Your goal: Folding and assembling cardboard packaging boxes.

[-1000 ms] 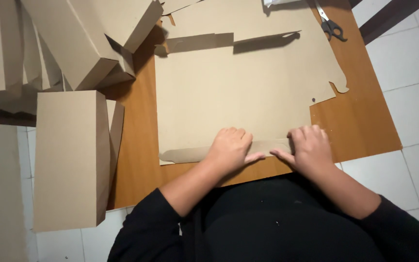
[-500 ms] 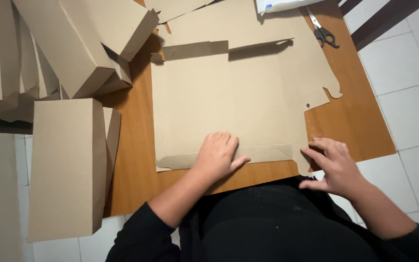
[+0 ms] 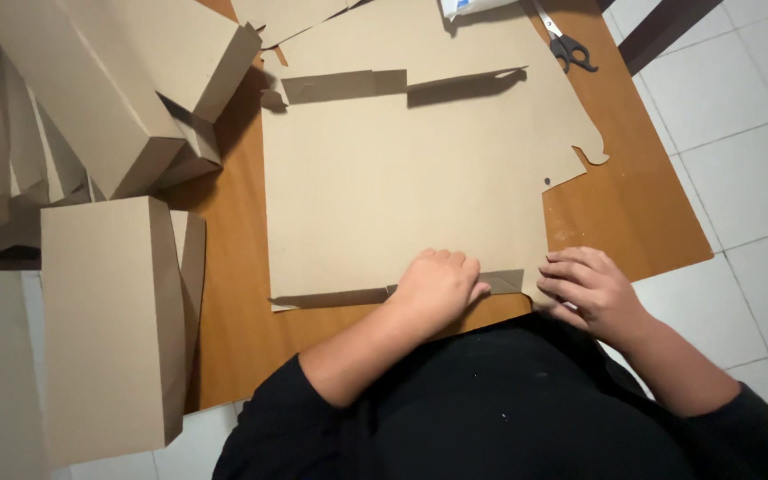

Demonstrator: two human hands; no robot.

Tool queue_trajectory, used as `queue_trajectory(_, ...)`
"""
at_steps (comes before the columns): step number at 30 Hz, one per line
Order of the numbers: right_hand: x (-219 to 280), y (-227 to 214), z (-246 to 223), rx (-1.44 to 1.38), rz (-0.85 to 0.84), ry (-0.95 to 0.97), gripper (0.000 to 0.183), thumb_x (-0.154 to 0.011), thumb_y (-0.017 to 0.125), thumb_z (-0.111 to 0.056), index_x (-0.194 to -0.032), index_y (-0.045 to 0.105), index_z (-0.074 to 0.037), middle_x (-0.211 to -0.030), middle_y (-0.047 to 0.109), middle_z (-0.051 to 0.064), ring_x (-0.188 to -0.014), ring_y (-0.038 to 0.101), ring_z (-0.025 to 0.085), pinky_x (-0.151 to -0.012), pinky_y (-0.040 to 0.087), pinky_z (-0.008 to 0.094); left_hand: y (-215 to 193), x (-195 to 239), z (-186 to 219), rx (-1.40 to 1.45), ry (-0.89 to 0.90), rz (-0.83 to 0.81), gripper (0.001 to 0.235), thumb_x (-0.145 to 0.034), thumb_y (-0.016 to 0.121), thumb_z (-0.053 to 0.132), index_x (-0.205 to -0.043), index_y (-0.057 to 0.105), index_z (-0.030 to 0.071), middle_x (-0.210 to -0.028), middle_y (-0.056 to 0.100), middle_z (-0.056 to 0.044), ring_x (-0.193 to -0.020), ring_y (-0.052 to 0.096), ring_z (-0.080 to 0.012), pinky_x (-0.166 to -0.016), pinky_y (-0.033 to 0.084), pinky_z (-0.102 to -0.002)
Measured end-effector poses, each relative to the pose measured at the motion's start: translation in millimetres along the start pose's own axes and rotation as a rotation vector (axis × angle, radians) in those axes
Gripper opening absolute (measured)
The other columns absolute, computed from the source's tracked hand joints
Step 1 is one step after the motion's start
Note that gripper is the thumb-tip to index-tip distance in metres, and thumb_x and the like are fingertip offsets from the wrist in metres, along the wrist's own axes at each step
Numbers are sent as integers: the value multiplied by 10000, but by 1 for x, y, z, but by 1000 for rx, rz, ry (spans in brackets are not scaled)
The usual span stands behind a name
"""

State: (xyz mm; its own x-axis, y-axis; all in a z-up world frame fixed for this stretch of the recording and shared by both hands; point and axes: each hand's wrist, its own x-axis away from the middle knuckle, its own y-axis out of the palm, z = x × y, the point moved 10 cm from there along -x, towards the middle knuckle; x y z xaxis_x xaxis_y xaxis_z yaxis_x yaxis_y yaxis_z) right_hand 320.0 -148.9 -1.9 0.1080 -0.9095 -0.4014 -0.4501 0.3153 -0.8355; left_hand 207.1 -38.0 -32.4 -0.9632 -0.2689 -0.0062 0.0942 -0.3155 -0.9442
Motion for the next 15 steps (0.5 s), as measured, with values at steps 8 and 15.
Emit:
queue_trajectory(8,12,19,29,132,82,390,398,-805,825,-307,-1067,632,-76,-1054,613,95,-1080,553,337,-952,401,474,4,3,1,63,22,35,313,-918,683,374,-889,649,65,-825,664,-99,-813,662,-294,-769,509,-434)
queue_trajectory(15,15,17,30,247,58,420,320,-836,794,-311,-1075,693,-124,-1014,641,58,-1037,536,315,-911,381,456,0,3,1,58,26,78,265,-924,678,345,-874,644,87,-826,661,-77,-822,660,-278,-765,504,-431)
